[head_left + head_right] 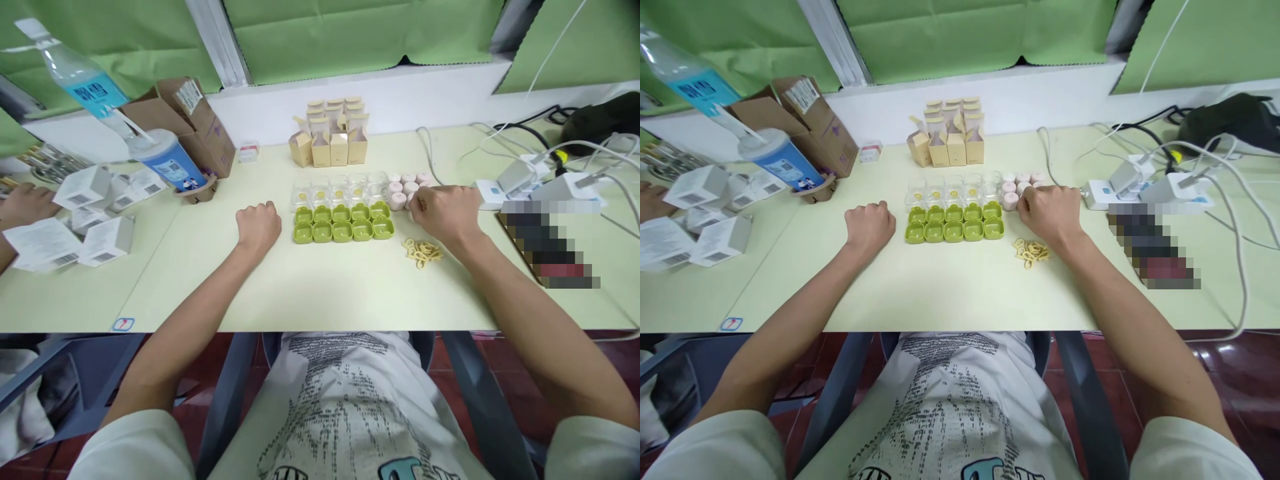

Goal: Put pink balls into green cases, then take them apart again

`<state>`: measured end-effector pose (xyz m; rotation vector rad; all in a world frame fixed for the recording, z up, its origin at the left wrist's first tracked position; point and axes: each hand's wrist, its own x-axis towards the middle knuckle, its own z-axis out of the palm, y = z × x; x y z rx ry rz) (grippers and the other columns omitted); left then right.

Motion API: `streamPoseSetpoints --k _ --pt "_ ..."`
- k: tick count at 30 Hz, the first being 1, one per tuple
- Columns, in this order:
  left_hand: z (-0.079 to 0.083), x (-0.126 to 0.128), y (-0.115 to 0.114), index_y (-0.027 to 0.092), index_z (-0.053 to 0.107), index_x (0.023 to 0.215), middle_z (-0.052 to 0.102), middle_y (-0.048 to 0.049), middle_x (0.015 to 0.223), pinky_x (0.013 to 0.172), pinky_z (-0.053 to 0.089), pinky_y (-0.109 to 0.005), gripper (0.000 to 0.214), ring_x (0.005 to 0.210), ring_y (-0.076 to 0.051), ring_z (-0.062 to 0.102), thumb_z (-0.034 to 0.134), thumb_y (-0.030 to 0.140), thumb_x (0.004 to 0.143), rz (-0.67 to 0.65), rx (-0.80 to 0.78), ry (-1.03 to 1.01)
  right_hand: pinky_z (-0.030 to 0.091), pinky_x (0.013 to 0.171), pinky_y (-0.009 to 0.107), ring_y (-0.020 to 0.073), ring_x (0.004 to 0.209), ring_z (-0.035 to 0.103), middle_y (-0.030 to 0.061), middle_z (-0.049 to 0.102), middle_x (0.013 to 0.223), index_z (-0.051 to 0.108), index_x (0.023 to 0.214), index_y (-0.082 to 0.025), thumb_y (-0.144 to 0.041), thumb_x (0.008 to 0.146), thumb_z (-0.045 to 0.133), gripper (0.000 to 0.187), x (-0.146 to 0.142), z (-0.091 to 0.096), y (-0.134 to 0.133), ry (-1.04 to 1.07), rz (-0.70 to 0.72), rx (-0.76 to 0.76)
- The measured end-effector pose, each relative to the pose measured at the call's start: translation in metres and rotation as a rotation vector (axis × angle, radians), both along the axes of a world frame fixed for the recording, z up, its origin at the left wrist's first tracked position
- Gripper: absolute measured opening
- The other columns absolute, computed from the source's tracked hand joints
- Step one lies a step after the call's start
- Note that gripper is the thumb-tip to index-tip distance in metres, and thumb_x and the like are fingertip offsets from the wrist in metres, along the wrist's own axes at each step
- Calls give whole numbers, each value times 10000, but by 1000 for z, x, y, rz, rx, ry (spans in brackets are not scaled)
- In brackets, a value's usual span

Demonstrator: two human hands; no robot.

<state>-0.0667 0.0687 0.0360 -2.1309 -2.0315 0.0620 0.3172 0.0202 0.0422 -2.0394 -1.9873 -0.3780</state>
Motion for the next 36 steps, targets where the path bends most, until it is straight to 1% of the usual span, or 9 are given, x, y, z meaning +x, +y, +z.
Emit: streamPoseSetpoints --k 3,6,9,12,15,19,28,32,36 --pt "-1 0 -1 68 705 1265 779 -295 1216 913 483 -485 487 1164 -449 752 295 208 1041 -21 13 1 279 668 390 255 621 560 131 665 626 668 666 -210 -402 994 509 412 7 9 -4 74 120 8" --pt "-2 1 -1 69 709 1264 779 -294 1213 904 473 -479 493 1155 -447 748 293 226 1052 -41 21 -5 330 664 383 179 536 422 46 534 523 531 575 -236 -459 1015 520 493 16 20 -10 204 335 -62" --pt "-3 0 0 69 715 1269 778 -297 1220 903 467 -483 501 1149 -449 743 294 237 1055 -55 22 -24 395 664 362 162 553 463 16 612 589 662 669 -242 -536 984 597 435 26 28 -12 324 507 -272" --pt "-4 -3 2 75 720 1276 778 -301 1226 903 466 -491 510 1140 -452 739 293 253 1060 -58 25 -46 440 651 340 181 632 592 10 731 736 844 957 -263 -623 911 702 391 36 27 -8 406 587 -527" --pt "-6 -6 4 82 727 1275 780 -300 1215 900 469 -499 517 1128 -457 739 296 272 1061 -45 34 -59 415 626 332 164 596 544 -21 637 657 873 1033 -275 -683 875 751 454 40 19 -3 426 606 -640" --pt "-5 -9 6 95 741 1270 784 -293 1199 908 482 -518 518 1125 -466 742 317 301 1057 -41 40 -61 372 627 333 137 560 447 -46 515 595 886 987 -272 -681 878 773 438 38 12 -1 421 615 -613" --pt "-1 -7 6 101 767 1252 790 -286 1188 903 476 -524 531 1126 -482 742 345 341 1036 -23 33 -78 355 615 320 133 566 454 -32 574 590 862 825 -238 -627 853 793 397 28 16 -4 425 661 -597" --pt "-1 -7 6 106 770 1249 793 -278 1197 885 467 -508 537 1118 -473 742 335 338 1035 -32 36 -76 418 656 337 167 619 569 19 748 704 831 814 -226 -596 907 720 397 35 20 -5 443 594 -427" --pt "-1 -8 5 114 772 1251 794 -275 1192 872 467 -504 531 1108 -464 743 331 326 1043 -37 34 -74 424 673 370 194 603 564 21 709 645 800 798 -242 -589 944 691 392 45 27 -6 409 418 -257"
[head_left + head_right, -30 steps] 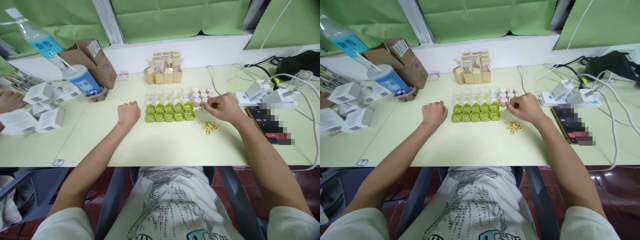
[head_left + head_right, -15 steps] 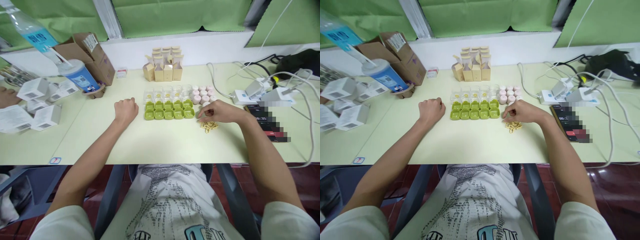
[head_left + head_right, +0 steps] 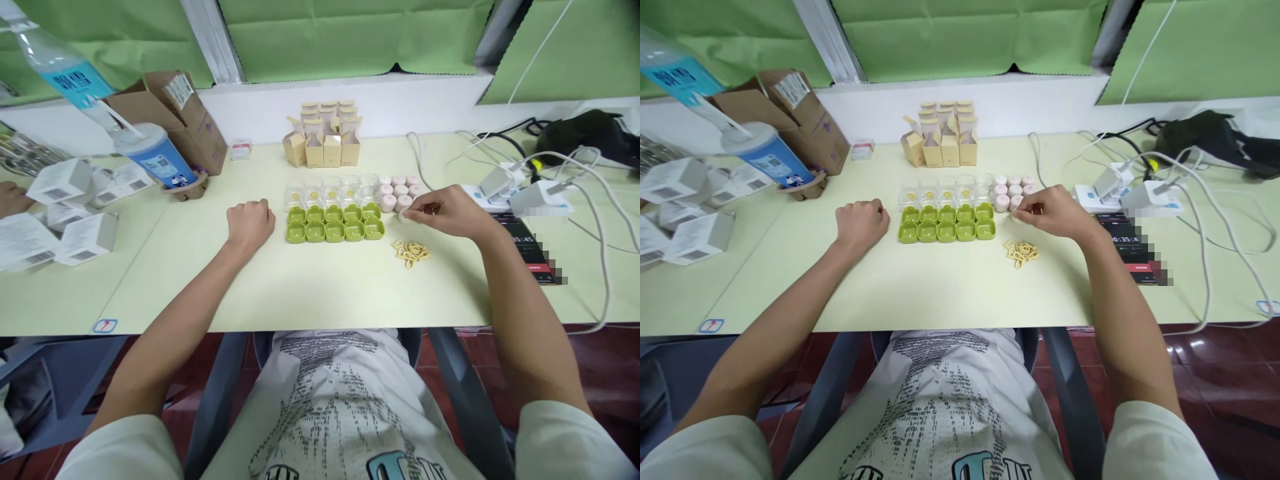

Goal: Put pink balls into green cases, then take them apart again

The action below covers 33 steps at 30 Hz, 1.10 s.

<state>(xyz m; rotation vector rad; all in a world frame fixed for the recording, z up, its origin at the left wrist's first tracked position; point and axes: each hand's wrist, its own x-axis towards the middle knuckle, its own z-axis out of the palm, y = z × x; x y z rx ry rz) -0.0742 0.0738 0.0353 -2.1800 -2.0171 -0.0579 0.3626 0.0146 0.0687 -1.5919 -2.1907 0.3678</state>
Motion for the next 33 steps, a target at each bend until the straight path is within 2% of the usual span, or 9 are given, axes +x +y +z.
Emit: streamPoseSetpoints --k 4,9,16,22,27,30,33 --pt "0 -1 0 122 779 1244 795 -282 1167 889 472 -519 505 1093 -464 748 361 324 1047 -7 10 -42 487 735 395 240 694 670 53 782 807 793 902 -251 -591 919 726 347 8 2 2 -8 -76 77" --pt "-2 -3 2 120 784 1243 794 -293 1168 873 470 -527 528 1079 -465 736 346 332 1036 -17 11 -33 517 735 382 233 723 689 61 792 956 814 1064 -271 -619 830 824 419 12 -5 7 -50 29 31" --pt "-2 -3 2 120 787 1250 791 -291 1155 876 473 -529 534 1083 -471 742 347 331 1035 -13 11 -47 557 787 402 212 687 708 99 783 1052 826 1021 -225 -466 854 749 303 9 -8 7 -17 66 42" --pt "1 -1 2 121 781 1248 793 -286 1167 890 486 -534 515 1112 -481 742 375 350 1030 1 2 -25 556 797 377 226 728 736 96 798 969 801 1014 -193 -395 821 750 284 5 -5 5 -52 59 31" --pt "1 0 2 128 785 1239 795 -287 1178 891 484 -531 506 1106 -473 742 376 345 1033 4 0 -45 565 805 384 240 769 745 101 789 1022 788 1029 -215 -386 823 746 271 4 -8 6 -42 75 48" --pt "0 0 1 125 786 1223 800 -280 1170 884 476 -519 495 1082 -457 739 382 342 1037 -9 9 -48 564 810 405 246 779 733 113 786 1085 796 1095 -231 -411 872 719 297 4 -9 5 -76 79 67" --pt "2 -1 0 154 783 1203 815 -214 1146 886 479 -471 452 1056 -389 741 393 327 1054 -61 70 -126 539 796 421 235 733 688 110 807 1099 810 1086 -255 -456 937 676 284 0 -4 0 -93 75 141"
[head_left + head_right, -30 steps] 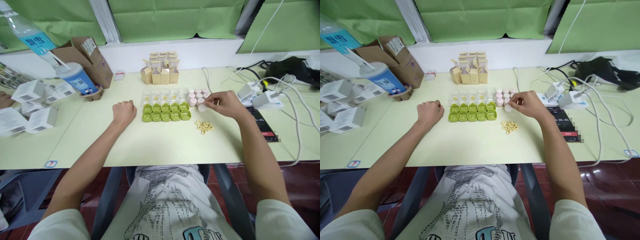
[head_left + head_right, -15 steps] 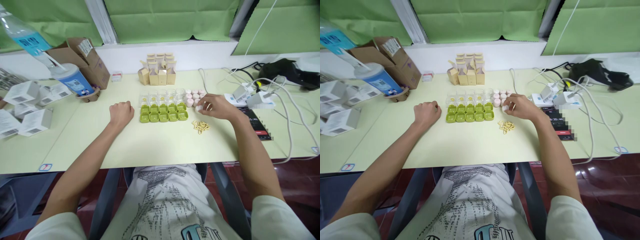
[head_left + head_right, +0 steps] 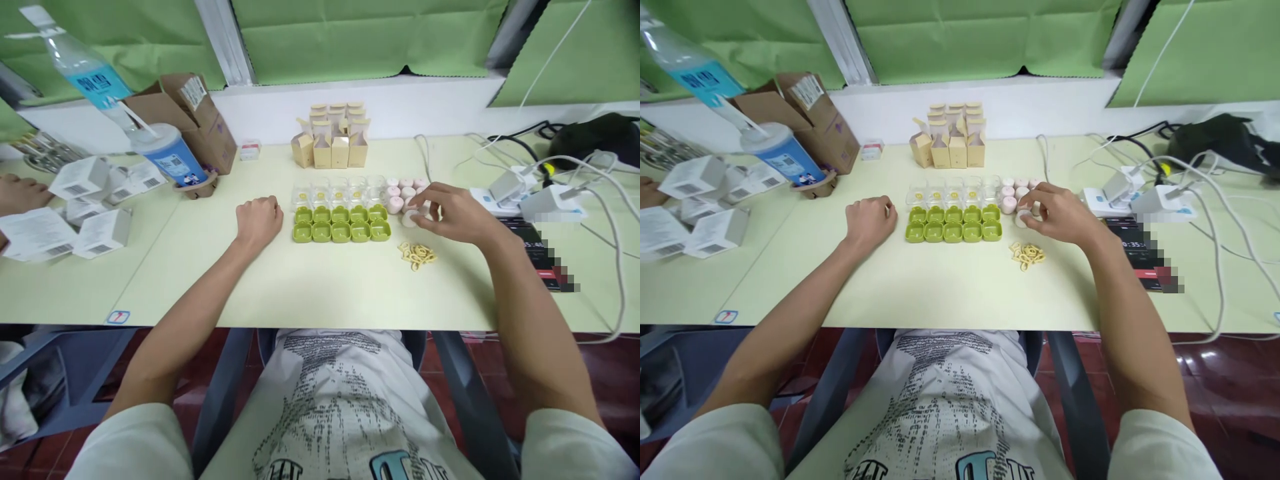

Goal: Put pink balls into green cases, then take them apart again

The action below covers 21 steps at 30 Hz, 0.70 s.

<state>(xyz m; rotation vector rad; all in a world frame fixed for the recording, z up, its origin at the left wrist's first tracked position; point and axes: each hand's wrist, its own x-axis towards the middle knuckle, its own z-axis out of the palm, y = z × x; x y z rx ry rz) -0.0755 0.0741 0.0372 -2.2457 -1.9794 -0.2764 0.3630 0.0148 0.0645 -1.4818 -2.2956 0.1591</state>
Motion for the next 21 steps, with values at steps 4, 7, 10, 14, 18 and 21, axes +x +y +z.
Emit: streamPoseSetpoints --k 4,7,10,14,18,21 --pt "2 -10 2 195 781 1238 791 -116 1180 876 507 -371 401 923 -235 716 433 306 1072 -312 81 -201 527 743 399 239 740 712 75 859 984 838 918 -265 -498 949 680 283 -10 7 -6 66 114 -142" --pt "-1 -20 5 217 806 1278 739 -109 1276 840 520 -350 401 878 -199 691 477 283 1058 -512 48 -243 545 716 379 232 729 746 39 876 902 878 897 -274 -491 899 737 258 -15 6 -6 79 212 -328" --pt "-7 -25 8 250 825 1305 713 -105 1306 843 523 -361 398 908 -208 690 522 261 1047 -564 19 -208 563 717 370 228 755 774 25 888 918 900 899 -288 -477 891 761 235 -15 2 -4 67 251 -383" --pt "-13 -26 10 258 838 1290 705 -111 1309 885 533 -370 352 1020 -233 708 566 318 1073 -567 8 -185 568 705 359 221 760 781 16 887 927 901 924 -302 -442 900 745 211 -14 -4 -1 23 266 -406" --pt "-17 -26 11 251 831 1301 699 -113 1331 881 535 -373 336 985 -226 706 596 340 1078 -572 19 -196 565 693 352 225 757 778 22 873 900 868 935 -290 -420 918 709 206 -13 -9 0 -20 262 -417" --pt "-17 -27 11 261 818 1336 701 -104 1320 871 529 -371 352 965 -220 700 579 302 1081 -591 47 -211 571 711 368 240 780 780 36 867 914 836 931 -281 -414 923 691 197 -13 -12 1 -32 246 -427"
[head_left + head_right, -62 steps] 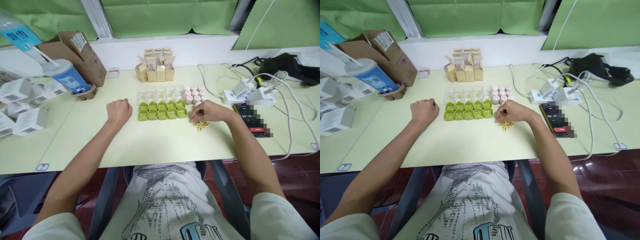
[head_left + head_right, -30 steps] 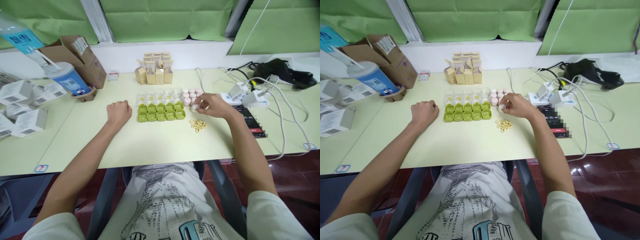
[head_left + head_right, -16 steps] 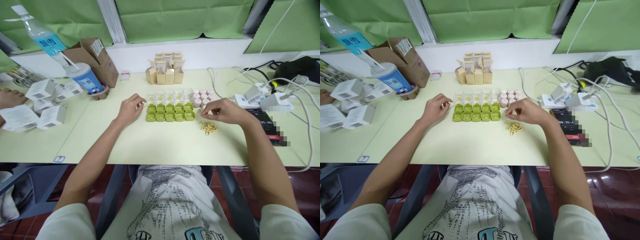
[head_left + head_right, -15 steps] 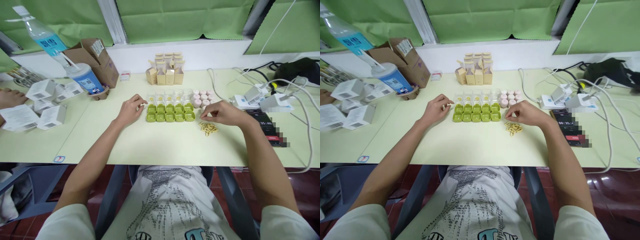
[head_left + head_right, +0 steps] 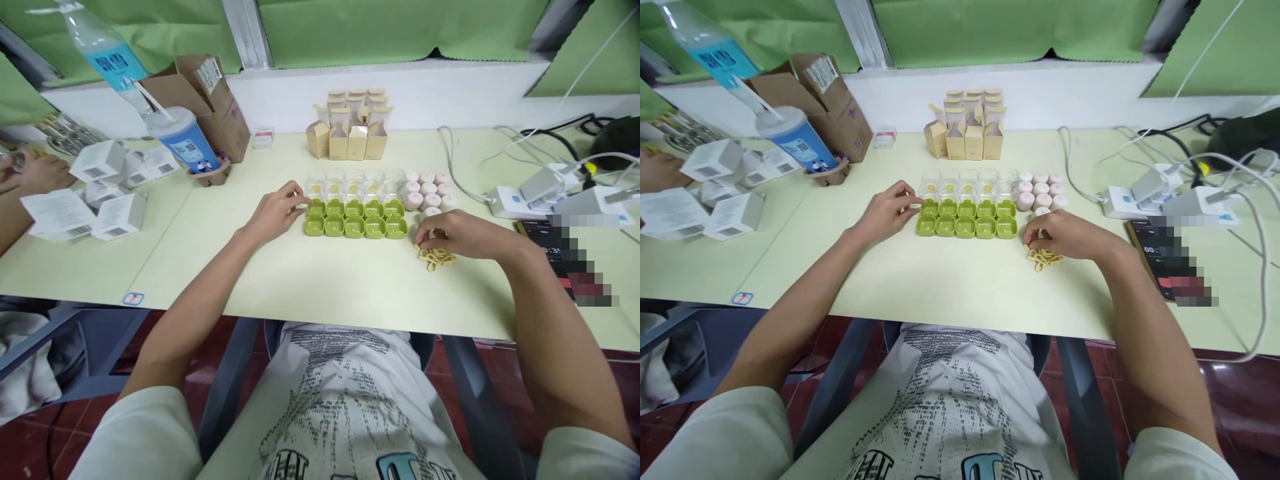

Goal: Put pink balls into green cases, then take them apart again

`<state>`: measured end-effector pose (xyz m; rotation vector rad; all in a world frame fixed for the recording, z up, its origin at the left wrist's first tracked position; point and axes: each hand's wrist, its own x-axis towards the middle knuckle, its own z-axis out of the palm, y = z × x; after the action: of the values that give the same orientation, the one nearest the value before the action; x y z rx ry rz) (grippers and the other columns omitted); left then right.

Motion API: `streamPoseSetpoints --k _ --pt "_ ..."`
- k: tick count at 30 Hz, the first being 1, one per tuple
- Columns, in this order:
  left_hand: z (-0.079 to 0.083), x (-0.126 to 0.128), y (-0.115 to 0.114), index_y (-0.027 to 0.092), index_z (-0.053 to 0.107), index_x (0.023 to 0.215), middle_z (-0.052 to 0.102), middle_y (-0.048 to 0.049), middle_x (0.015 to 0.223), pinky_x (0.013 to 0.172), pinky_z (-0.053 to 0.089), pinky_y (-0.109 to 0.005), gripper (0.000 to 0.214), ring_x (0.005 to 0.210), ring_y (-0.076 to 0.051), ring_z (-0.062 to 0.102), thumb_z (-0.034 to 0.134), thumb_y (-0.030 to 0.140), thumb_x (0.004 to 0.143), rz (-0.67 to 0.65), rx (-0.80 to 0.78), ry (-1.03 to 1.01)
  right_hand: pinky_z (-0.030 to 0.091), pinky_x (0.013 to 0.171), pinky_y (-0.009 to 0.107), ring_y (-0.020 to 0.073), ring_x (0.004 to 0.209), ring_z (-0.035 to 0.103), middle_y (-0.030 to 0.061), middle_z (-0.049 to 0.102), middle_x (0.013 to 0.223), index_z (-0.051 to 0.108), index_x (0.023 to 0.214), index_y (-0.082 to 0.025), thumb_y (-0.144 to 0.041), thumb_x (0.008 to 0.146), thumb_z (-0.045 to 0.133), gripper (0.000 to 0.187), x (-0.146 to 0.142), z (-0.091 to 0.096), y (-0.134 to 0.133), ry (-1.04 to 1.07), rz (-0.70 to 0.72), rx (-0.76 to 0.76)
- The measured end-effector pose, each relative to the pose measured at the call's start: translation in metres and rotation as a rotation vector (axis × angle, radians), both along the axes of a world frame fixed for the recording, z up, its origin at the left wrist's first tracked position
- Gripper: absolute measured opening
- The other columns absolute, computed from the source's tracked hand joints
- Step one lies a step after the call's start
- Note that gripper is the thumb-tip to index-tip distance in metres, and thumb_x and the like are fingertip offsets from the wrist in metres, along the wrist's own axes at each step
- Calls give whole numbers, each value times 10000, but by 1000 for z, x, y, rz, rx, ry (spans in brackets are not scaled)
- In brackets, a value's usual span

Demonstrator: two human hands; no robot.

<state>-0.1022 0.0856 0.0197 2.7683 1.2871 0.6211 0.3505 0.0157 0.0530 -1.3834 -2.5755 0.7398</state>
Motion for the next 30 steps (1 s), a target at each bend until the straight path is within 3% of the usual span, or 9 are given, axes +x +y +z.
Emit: streamPoseSetpoints --k 8,11,14,20,25,27,30 --pt "2 -3 2 242 841 1224 697 -100 1316 886 534 -369 274 995 -218 705 632 335 1073 2 -23 -4 531 718 382 244 779 732 58 833 928 793 954 -265 -557 942 697 308 -7 11 -6 67 -59 45" --pt "3 -3 2 237 839 1203 688 -104 1327 877 533 -367 265 1015 -219 705 632 338 1074 -4 -14 13 489 680 380 218 686 651 44 744 771 779 960 -257 -649 947 689 402 -7 14 -9 90 -108 85" --pt "3 -3 1 233 833 1220 666 -111 1361 865 534 -365 278 1028 -217 709 616 337 1082 -36 -9 37 482 659 379 208 651 628 29 699 708 760 937 -261 -681 933 728 421 -8 14 -11 132 -146 34" --pt "12 -11 3 236 839 1197 665 -112 1361 836 538 -364 288 1027 -227 714 622 373 1068 -53 -24 101 543 623 343 191 690 673 40 763 848 825 1146 -269 -605 932 785 400 -22 9 -11 473 -196 60" --pt "33 -34 6 245 865 1060 687 -93 1363 826 540 -368 345 958 -220 703 772 558 947 -27 -86 128 571 622 359 190 684 690 43 779 846 865 986 -290 -503 915 859 224 -32 0 -9 637 -309 199" --pt "36 -38 5 230 855 1035 710 -94 1341 854 546 -388 428 930 -224 701 828 625 873 19 -107 110 619 644 386 217 706 740 47 799 851 844 960 -283 -520 876 914 260 -35 -5 -8 714 -369 180" --pt "34 -39 4 211 813 1012 768 -84 1149 857 545 -406 465 911 -257 709 835 642 839 65 -153 139 685 682 419 254 731 799 50 802 810 789 937 -269 -580 817 975 381 -41 -11 -7 846 -407 115"
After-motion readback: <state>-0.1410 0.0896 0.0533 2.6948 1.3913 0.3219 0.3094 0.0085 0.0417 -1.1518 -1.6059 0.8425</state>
